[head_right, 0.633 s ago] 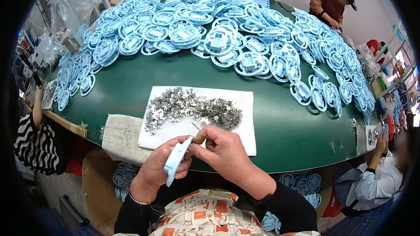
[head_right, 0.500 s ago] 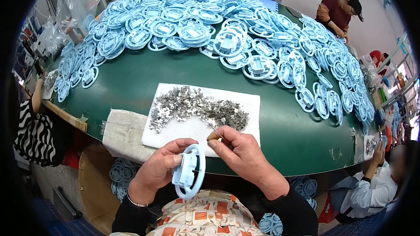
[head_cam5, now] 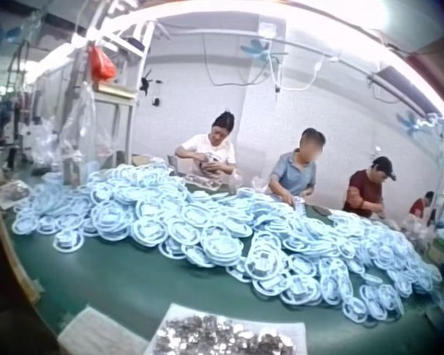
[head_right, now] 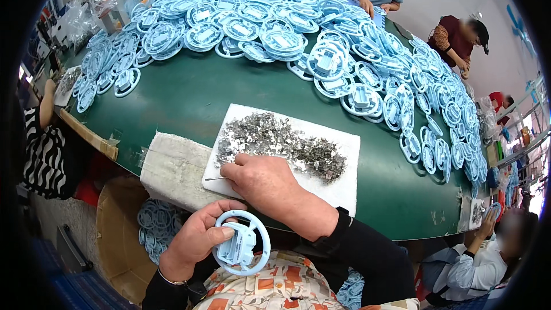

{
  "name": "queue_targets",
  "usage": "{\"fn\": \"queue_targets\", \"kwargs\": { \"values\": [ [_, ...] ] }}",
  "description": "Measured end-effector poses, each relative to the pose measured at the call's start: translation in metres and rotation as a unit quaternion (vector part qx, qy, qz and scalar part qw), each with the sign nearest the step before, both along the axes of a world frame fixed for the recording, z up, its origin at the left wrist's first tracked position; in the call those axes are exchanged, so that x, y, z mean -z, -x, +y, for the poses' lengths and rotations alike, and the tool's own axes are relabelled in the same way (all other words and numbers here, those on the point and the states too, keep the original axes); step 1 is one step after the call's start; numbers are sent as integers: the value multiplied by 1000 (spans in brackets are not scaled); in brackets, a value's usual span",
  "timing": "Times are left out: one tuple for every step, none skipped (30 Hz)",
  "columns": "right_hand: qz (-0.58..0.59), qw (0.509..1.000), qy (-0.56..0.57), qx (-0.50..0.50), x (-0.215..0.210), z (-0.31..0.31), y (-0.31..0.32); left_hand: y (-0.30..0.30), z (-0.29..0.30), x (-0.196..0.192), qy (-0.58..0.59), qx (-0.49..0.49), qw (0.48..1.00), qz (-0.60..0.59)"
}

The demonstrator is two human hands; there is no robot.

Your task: The person assembles light blue plastic rings by inserting small metal pins into them using a wooden stick. They pick up a ring, place it on a white foam pad, insert a pin, and then place the finished item on a large pile of similar parts. The task is performed repeatedly in a factory setting with other workers visible in the background.

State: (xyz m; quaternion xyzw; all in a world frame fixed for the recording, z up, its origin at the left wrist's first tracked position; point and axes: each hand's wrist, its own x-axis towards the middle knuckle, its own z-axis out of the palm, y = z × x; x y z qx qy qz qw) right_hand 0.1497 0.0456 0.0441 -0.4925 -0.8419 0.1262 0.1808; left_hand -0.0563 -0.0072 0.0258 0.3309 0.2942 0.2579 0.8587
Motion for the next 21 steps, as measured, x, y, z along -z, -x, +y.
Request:
{"fn": "queue_targets", "kwargs": {
  "values": [
    [-13,1000,8,-4,-3,-1,-1,3,0,1,2,-3,1000,1],
    [-25,1000,15,-8,-6,-1,-4,5,0,2,3,-5,1000,2],
    [-30,999,43,-8,-9,-2,-11,7,0,4,5,-7,1000,4],
    [-10,999,53,3,-11,-4,-17,7,1,3,3,-3,1000,5],
    [10,998,64,14,-12,-6,-23,7,1,2,1,2,1000,6],
    [30,996,74,26,-13,-7,-27,6,1,2,-2,6,1000,8],
    [44,995,76,40,-9,-7,-30,5,2,3,-6,6,1000,5],
    [51,995,75,51,-6,-7,-30,3,2,5,-11,6,1000,2],
    [59,994,74,61,-4,-7,-27,2,2,6,-15,6,1000,0],
    [67,992,73,73,-3,-7,-25,0,3,5,-1,4,1000,3],
    [52,994,65,72,-2,-8,-21,-1,4,3,14,3,1000,6],
    [36,995,57,71,-1,-10,-17,-3,5,1,29,2,1000,8],
    [23,996,50,70,-1,-10,-13,-4,4,-1,14,-5,1000,16],
    [21,996,49,72,-1,-11,-11,-6,3,-3,-1,-10,1000,23],
    [19,996,48,74,0,-11,-10,-7,2,-6,-16,-16,999,30],
    [18,996,47,74,0,-11,-9,-8,2,-7,-21,-29,999,35],
    [43,994,60,76,2,-10,-13,-9,2,-9,-26,-41,998,41],
    [92,989,87,82,3,-9,-17,-10,3,-11,-31,-53,997,46],
    [111,985,103,84,-2,-9,-23,-7,5,-6,-87,-51,993,59],
    [129,981,120,84,-8,-10,-29,-8,7,-6,-95,-50,992,68],
    [181,969,142,85,-15,-12,-35,-9,10,-6,-103,-48,990,77]
  ]
}}
